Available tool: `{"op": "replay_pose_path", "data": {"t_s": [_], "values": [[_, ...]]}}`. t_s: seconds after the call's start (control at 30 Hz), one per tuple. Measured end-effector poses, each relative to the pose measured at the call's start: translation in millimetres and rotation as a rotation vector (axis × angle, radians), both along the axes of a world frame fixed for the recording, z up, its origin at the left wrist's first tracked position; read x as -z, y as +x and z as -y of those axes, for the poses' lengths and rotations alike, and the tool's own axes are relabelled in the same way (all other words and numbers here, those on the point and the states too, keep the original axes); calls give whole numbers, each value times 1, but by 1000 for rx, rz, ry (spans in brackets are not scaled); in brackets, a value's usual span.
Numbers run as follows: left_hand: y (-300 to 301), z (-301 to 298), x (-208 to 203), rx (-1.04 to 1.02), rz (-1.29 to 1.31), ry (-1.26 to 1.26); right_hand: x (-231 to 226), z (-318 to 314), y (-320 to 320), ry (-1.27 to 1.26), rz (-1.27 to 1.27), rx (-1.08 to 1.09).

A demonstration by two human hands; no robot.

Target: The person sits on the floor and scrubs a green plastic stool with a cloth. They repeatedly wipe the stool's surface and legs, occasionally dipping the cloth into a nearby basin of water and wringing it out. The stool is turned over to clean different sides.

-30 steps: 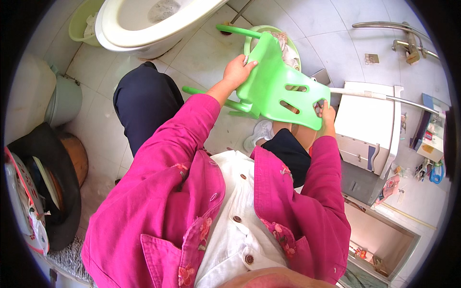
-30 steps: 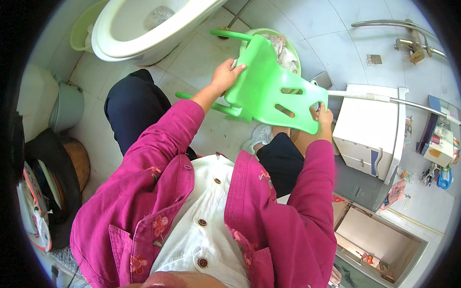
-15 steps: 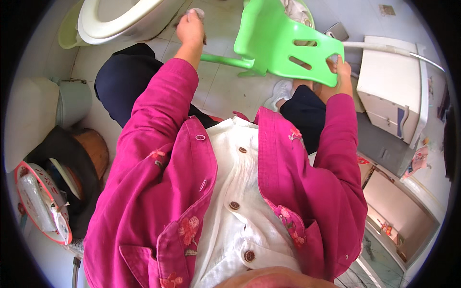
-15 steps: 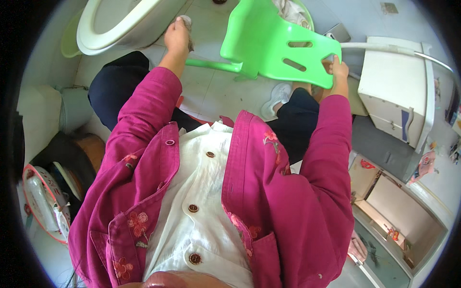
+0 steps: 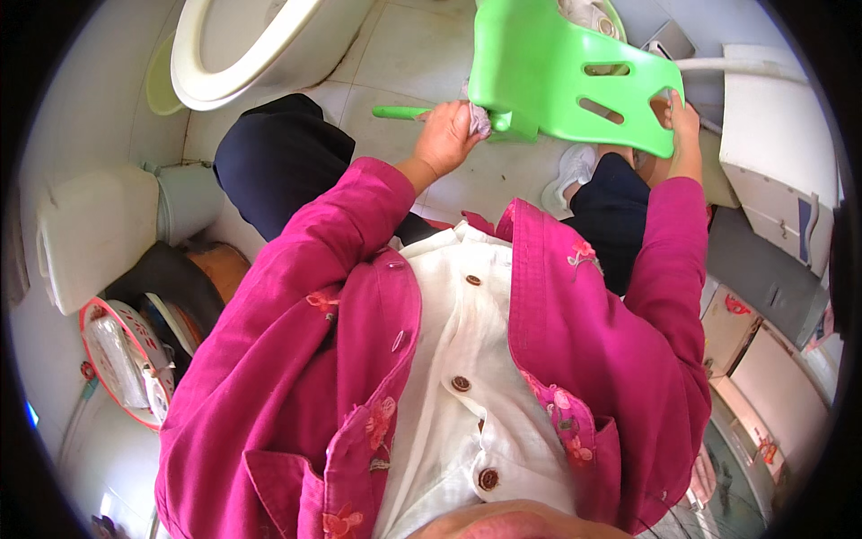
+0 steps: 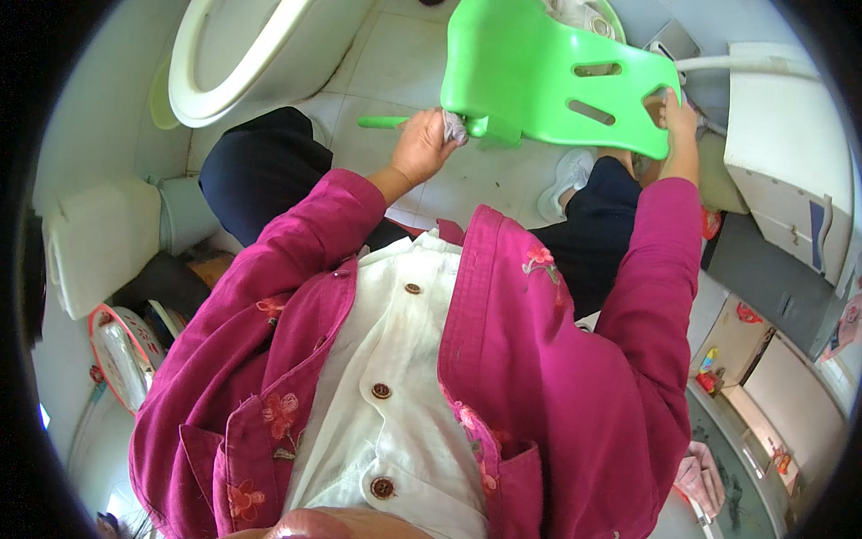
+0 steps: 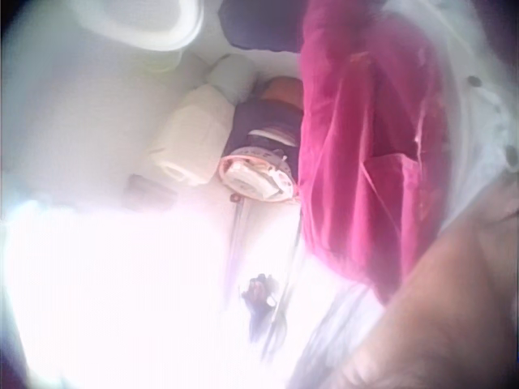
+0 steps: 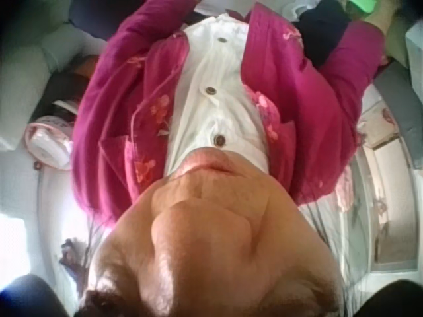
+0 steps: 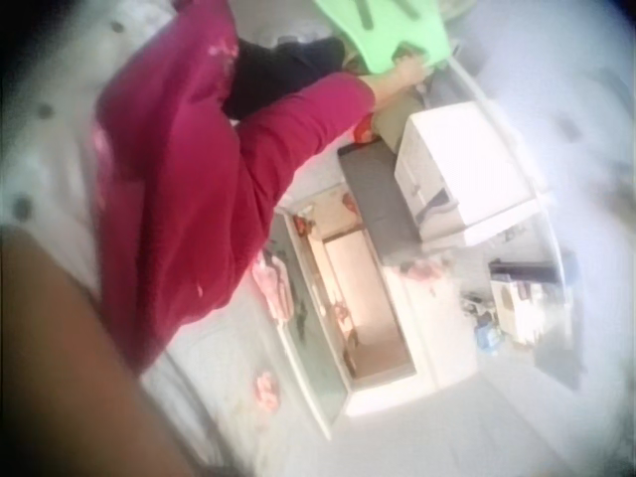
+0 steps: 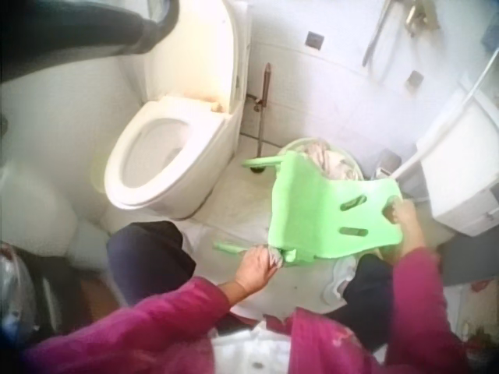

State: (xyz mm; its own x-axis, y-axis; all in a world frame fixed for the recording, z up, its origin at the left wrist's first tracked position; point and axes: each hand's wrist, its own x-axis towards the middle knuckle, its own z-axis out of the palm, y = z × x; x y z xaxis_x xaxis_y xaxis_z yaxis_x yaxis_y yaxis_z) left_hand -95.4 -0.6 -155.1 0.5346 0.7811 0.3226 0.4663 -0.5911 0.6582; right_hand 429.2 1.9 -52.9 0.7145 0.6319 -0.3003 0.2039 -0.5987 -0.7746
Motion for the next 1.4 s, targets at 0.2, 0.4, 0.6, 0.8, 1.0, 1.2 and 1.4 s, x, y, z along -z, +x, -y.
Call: {"op": "replay_pose_path", "data": {"t_s": [0.2,0.4,0.6,0.8,1.0,1.2,1.4], "values": [[-4,-13,19,-32,15,-120,1,-4,-1,22,-56,30],[-55,-60,102,-482,77,-485,3,2,6,-39,20,39],[-30,-56,62,-659,-208,-498,5,3,6,-40,37,40],[36,3,8,-456,-190,-389,1,-4,-2,-67,52,12],[33,5,2,-414,-254,-336,7,2,2,-58,87,8],[6,-41,30,-563,-417,-814,4,-7,5,-59,87,-27],[1,-39,32,-609,-400,-727,3,-12,-3,-95,195,-34]]}}
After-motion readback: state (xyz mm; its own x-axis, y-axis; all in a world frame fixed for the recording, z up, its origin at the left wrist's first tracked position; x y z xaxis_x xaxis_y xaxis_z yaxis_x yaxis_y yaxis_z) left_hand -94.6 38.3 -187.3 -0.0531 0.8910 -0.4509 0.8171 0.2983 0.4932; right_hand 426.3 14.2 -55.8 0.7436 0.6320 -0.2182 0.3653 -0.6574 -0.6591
